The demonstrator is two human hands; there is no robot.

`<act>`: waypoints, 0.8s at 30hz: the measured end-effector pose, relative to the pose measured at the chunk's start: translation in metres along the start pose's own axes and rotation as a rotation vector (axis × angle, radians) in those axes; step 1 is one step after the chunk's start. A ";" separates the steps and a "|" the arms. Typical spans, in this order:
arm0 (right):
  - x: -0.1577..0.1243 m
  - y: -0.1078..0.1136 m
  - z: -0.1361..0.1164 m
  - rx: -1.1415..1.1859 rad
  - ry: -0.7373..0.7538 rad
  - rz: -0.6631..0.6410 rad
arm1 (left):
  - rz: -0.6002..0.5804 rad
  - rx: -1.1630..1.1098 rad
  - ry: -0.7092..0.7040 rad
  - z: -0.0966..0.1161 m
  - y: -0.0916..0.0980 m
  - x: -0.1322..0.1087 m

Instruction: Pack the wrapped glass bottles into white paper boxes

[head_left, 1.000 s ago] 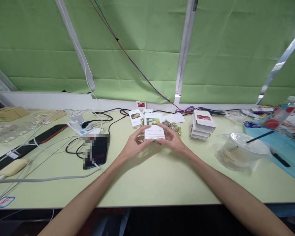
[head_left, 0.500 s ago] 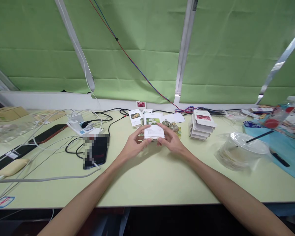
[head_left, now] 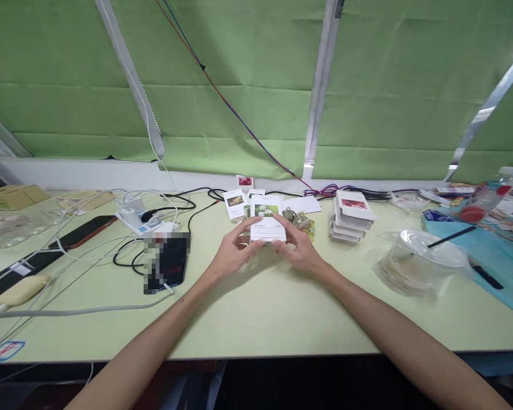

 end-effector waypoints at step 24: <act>0.000 0.000 0.001 0.005 0.006 -0.022 | -0.011 0.024 -0.028 0.001 0.001 0.000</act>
Point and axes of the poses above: each hand's wrist, its own x-axis towards the middle knuckle, its own y-axis out of the back of the hand, z = x × y, the point moved 10 cm from there along x, towards the middle knuckle, and after that the axes turned 10 degrees about z, right-handed, at the moved point
